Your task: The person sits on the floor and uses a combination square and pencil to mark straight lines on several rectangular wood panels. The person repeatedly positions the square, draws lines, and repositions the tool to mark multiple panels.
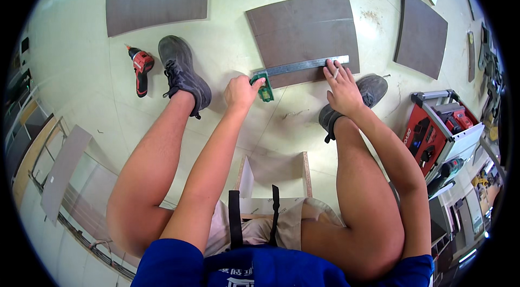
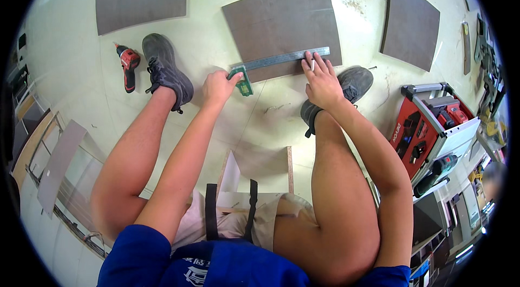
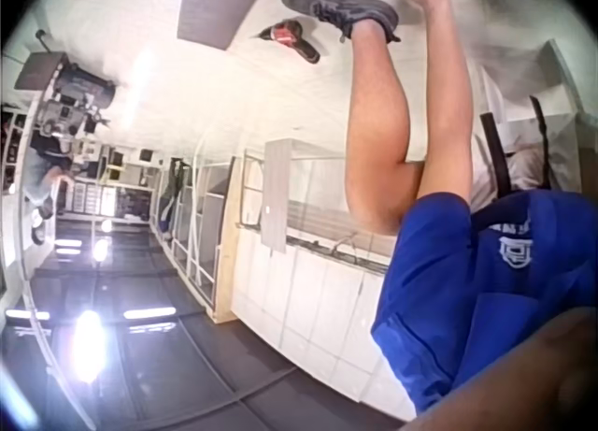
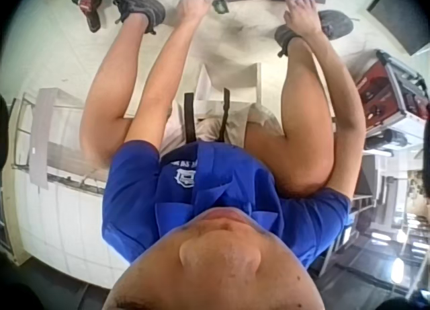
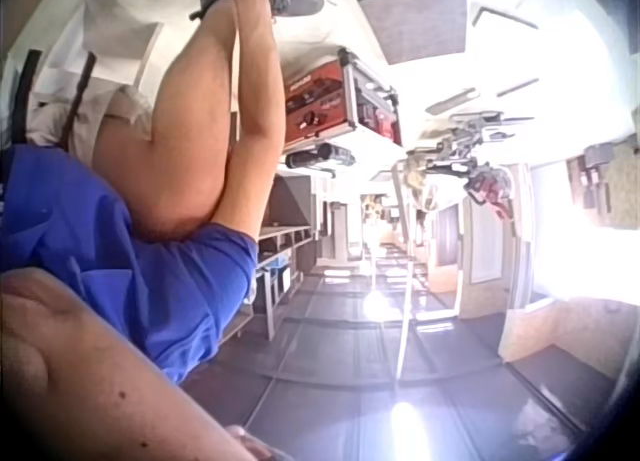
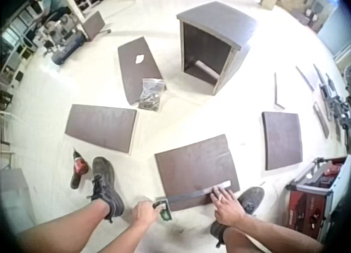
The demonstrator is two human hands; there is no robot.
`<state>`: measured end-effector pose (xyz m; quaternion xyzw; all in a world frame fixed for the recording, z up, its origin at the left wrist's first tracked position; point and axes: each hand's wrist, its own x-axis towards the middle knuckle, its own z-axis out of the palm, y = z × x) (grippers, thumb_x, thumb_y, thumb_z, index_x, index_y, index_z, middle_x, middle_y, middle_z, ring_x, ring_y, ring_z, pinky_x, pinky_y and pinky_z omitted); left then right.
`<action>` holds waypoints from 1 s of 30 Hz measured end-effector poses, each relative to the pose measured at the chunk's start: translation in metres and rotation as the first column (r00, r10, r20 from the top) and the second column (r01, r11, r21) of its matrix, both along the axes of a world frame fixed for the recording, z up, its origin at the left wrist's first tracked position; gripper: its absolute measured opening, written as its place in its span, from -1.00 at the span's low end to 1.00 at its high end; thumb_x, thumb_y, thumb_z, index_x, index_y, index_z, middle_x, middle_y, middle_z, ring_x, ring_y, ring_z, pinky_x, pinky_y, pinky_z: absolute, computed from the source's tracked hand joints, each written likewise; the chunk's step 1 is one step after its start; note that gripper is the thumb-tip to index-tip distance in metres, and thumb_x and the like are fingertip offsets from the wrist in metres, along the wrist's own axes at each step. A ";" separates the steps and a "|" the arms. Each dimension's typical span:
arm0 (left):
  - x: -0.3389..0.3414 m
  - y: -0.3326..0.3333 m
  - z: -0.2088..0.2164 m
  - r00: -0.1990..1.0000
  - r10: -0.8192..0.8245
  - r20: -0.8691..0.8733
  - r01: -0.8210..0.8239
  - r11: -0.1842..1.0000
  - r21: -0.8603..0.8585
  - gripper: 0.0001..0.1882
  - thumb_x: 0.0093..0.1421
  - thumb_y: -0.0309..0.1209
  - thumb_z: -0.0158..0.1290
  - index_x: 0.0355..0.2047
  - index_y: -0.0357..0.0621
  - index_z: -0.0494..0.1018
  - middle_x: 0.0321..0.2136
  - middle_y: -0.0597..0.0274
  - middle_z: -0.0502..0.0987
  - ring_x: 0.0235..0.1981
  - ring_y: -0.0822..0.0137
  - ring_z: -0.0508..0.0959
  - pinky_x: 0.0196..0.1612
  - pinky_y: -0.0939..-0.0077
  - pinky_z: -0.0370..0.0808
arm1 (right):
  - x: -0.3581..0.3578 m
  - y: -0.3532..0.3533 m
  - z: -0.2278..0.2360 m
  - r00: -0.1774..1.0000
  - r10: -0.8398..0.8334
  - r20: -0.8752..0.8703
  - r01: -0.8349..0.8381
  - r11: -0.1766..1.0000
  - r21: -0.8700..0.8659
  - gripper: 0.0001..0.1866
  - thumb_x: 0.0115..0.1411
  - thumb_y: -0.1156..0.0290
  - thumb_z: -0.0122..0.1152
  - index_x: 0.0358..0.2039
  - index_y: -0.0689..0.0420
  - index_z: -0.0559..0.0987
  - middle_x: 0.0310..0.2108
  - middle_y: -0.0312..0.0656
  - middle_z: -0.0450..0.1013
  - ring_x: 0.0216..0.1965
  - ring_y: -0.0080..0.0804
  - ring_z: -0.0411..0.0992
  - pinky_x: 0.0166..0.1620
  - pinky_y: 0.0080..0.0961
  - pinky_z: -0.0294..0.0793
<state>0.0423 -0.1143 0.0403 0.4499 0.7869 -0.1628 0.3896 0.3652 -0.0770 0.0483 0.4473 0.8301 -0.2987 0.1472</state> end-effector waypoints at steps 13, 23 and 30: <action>-0.002 -0.017 -0.039 0.961 0.138 0.241 -0.221 0.904 0.365 -0.60 0.06 -0.11 0.38 -0.40 -0.21 0.54 -0.44 0.10 0.63 -0.40 0.08 0.63 -0.33 0.19 0.53 | 0.061 0.016 -0.043 0.750 -0.617 -0.240 0.638 0.770 0.012 -0.23 0.19 0.28 0.27 0.31 0.38 0.23 0.09 0.29 0.40 0.10 0.25 0.39 0.17 -0.06 0.39; -0.008 -0.007 -0.042 0.937 0.224 0.268 -0.305 0.899 0.313 -0.60 0.03 -0.13 0.41 -0.40 -0.24 0.59 -0.47 0.06 0.66 -0.47 0.14 0.64 -0.36 0.28 0.53 | 0.067 0.024 -0.046 0.794 -0.600 -0.099 0.604 0.797 0.012 -0.27 0.15 0.22 0.29 0.26 0.34 0.33 -0.02 0.23 0.47 0.02 0.11 0.49 0.10 -0.09 0.47; -0.015 0.002 -0.043 0.932 0.233 0.279 -0.305 0.917 0.255 -0.54 -0.02 -0.10 0.45 -0.44 -0.27 0.58 -0.49 0.05 0.65 -0.50 0.18 0.63 -0.35 0.30 0.54 | 0.067 0.025 -0.041 0.802 -0.591 -0.083 0.594 0.804 0.018 -0.32 0.13 0.24 0.29 0.24 0.26 0.41 -0.06 0.17 0.50 -0.03 0.05 0.53 0.05 -0.15 0.51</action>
